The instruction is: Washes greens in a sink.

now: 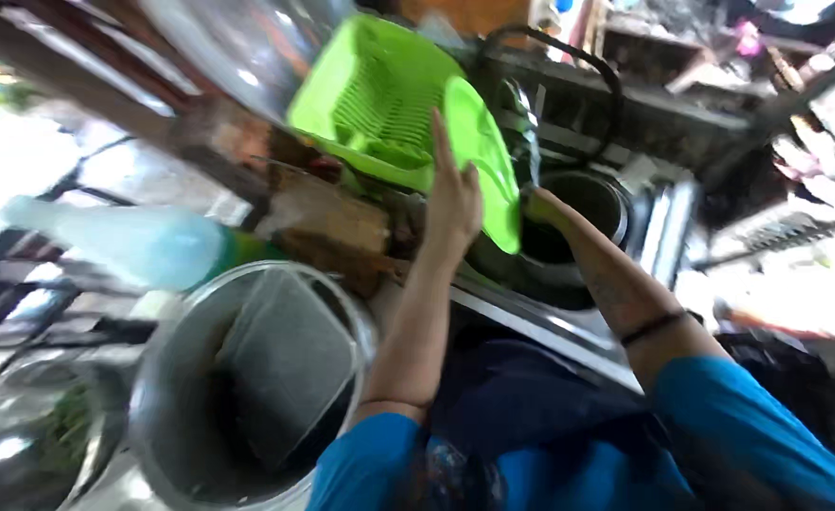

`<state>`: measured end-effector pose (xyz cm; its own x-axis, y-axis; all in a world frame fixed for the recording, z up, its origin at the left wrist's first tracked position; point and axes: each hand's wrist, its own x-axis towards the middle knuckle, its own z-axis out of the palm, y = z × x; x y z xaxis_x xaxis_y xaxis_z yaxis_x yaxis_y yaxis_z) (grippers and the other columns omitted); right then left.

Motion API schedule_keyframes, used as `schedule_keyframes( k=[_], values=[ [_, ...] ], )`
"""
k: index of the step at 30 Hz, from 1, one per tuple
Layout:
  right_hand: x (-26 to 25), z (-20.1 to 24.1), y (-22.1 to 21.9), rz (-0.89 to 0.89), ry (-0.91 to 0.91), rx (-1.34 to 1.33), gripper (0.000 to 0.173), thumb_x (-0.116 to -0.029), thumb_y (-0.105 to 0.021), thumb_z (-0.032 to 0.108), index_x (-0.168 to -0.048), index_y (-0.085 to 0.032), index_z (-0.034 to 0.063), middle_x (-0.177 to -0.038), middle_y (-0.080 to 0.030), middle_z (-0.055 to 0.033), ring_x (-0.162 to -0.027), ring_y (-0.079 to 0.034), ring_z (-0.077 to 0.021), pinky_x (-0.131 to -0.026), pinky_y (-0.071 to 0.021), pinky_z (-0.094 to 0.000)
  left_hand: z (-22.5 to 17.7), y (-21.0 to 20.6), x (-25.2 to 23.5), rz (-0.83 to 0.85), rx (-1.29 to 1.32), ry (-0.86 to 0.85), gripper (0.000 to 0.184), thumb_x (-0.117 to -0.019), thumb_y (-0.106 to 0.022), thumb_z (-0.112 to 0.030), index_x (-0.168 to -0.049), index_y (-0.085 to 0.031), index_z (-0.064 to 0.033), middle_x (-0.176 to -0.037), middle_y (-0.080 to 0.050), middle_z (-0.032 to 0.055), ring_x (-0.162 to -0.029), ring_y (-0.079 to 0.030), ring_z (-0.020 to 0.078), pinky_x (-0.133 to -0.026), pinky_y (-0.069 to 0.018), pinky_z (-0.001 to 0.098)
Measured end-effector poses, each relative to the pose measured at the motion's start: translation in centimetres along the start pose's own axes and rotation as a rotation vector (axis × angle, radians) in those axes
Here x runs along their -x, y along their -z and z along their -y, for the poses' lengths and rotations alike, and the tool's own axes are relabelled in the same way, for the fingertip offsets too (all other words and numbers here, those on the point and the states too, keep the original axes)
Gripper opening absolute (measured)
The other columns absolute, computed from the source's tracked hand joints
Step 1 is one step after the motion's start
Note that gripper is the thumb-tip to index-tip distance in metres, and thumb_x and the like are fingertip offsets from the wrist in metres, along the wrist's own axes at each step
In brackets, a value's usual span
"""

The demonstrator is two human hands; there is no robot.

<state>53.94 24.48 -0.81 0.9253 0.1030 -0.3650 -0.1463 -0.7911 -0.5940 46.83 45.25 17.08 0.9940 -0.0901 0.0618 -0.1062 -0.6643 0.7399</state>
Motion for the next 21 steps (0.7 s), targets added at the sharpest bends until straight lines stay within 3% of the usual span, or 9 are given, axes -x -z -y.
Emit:
schedule_keyframes(
  k=[2,5,7,11,15,18,21],
  values=[
    [-0.7,0.9,-0.4,-0.046,0.044,-0.063,0.042,-0.0998,-0.066,0.023,-0.136,-0.061,0.0009,-0.129,-0.063,-0.0303,-0.119,-0.062,-0.0472,-0.101,-0.0466,-0.0693,0.2,1.8,0.4,-0.082,0.035,0.072,0.075,-0.1107,-0.043,-0.024,-0.166,0.008,-0.0215,-0.148,-0.054,0.0219,-0.103,-0.072,0.0331,-0.087,-0.0591,0.0510],
    [-1.0,3.0,0.4,-0.080,-0.008,-0.070,0.042,-0.1038,-0.060,0.025,-0.135,-0.060,-0.0030,-0.130,-0.062,-0.0321,-0.122,-0.060,-0.0479,-0.104,-0.0450,-0.0662,1.9,4.3,-0.6,-0.095,0.304,0.137,0.070,-0.1120,-0.041,-0.027,-0.166,0.004,-0.0301,-0.137,-0.059,0.0260,-0.103,-0.069,0.0396,-0.086,-0.0572,0.0585],
    [-1.6,3.1,0.4,-0.150,0.005,-0.077,0.041,-0.1020,-0.063,0.022,-0.133,-0.060,-0.0043,-0.130,-0.061,-0.0334,-0.124,-0.059,-0.0492,-0.105,-0.0438,-0.0670,3.2,5.6,-1.8,-0.130,0.467,0.152,0.067,-0.1127,-0.038,-0.028,-0.166,0.002,-0.0308,-0.141,-0.057,0.0257,-0.113,-0.066,0.0402,-0.092,-0.0548,0.0593],
    [-2.3,3.3,1.1,-0.217,0.019,-0.172,0.035,-0.1042,-0.060,0.019,-0.133,-0.064,0.0010,-0.137,-0.059,-0.0299,-0.132,-0.054,-0.0461,-0.111,-0.0393,-0.0640,5.3,7.0,-4.4,-0.282,0.589,0.259,0.066,-0.1121,-0.037,-0.041,-0.165,0.002,-0.0348,-0.142,-0.053,0.0289,-0.109,-0.065,0.0434,-0.084,-0.0560,0.0601],
    [-2.0,3.4,1.9,-0.236,-0.080,-0.202,0.036,-0.1071,-0.055,0.021,-0.138,-0.061,0.0022,-0.136,-0.059,-0.0320,-0.130,-0.055,-0.0481,-0.108,-0.0402,-0.0647,7.9,6.1,-7.9,-0.423,0.725,0.252,0.068,-0.1124,-0.035,-0.041,-0.164,0.008,-0.0347,-0.160,-0.035,0.0254,-0.124,-0.058,0.0449,-0.090,-0.0539,0.0638],
    [-2.2,3.3,2.1,-0.189,-0.114,-0.154,0.042,-0.1099,-0.049,0.026,-0.137,-0.058,-0.0044,-0.134,-0.058,-0.0355,-0.128,-0.055,-0.0506,-0.107,-0.0404,-0.0661,9.2,4.5,-9.8,-0.523,0.816,0.288,0.067,-0.1121,-0.038,-0.039,-0.163,0.006,-0.0401,-0.160,-0.034,0.0236,-0.111,-0.064,0.0432,-0.075,-0.0587,0.0597],
    [-2.4,2.8,2.1,-0.205,-0.125,-0.110,0.048,-0.1088,-0.052,0.030,-0.135,-0.058,-0.0092,-0.132,-0.059,-0.0369,-0.127,-0.056,-0.0518,-0.107,-0.0404,-0.0675,10.7,2.6,-11.8,-0.547,0.891,0.306,0.070,-0.1122,-0.038,-0.038,-0.162,0.012,-0.0414,-0.161,-0.029,0.0253,-0.106,-0.065,0.0436,-0.071,-0.0590,0.0589]
  ],
)
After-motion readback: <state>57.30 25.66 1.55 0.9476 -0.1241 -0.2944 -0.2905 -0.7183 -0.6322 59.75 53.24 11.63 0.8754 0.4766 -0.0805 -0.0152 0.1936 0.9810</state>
